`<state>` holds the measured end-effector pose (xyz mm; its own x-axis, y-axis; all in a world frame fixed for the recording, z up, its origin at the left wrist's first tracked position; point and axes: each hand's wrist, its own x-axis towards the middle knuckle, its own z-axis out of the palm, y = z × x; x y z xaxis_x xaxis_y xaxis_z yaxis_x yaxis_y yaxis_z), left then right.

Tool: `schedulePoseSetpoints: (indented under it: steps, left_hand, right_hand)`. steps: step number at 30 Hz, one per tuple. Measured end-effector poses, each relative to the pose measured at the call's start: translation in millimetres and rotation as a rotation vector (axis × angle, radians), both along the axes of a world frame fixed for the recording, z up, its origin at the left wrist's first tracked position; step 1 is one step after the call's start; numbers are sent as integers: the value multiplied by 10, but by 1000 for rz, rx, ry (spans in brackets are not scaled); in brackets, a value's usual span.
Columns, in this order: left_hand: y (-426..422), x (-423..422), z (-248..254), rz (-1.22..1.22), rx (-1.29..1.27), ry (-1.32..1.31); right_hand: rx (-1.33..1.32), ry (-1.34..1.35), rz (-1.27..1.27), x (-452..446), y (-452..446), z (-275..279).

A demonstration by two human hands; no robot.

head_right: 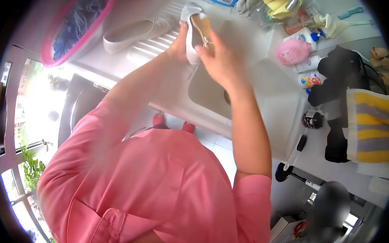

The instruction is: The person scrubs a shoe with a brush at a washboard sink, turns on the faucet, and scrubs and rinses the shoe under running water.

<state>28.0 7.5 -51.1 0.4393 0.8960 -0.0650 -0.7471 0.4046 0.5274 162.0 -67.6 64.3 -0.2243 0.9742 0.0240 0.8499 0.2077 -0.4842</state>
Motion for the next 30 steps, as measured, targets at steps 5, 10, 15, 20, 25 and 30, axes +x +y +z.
schedulePoseSetpoints:
  steps: [5,10,15,20,25,30]
  left_hand:
    - [7,-43,55,-60,-68,-92]
    - [218,51,-322,40,-108,-137]
    - [114,222,-269,-46,-104,-82]
    - [195,-5,302,13,123,346]
    - [131,-185,793,-129,334,464]
    - [188,-131,599,-58,223,1070]
  right_hand:
    - [16,24,-87,-147,235,-131]
    - [-234,195,-8,102,78,102]
    - [-85,139,-63,170,638,-483]
    - [-444,486,-173,145,567,-348]
    - [-368,793,-260,226,310,-264]
    - [-684,1297,-427,282,128,-637]
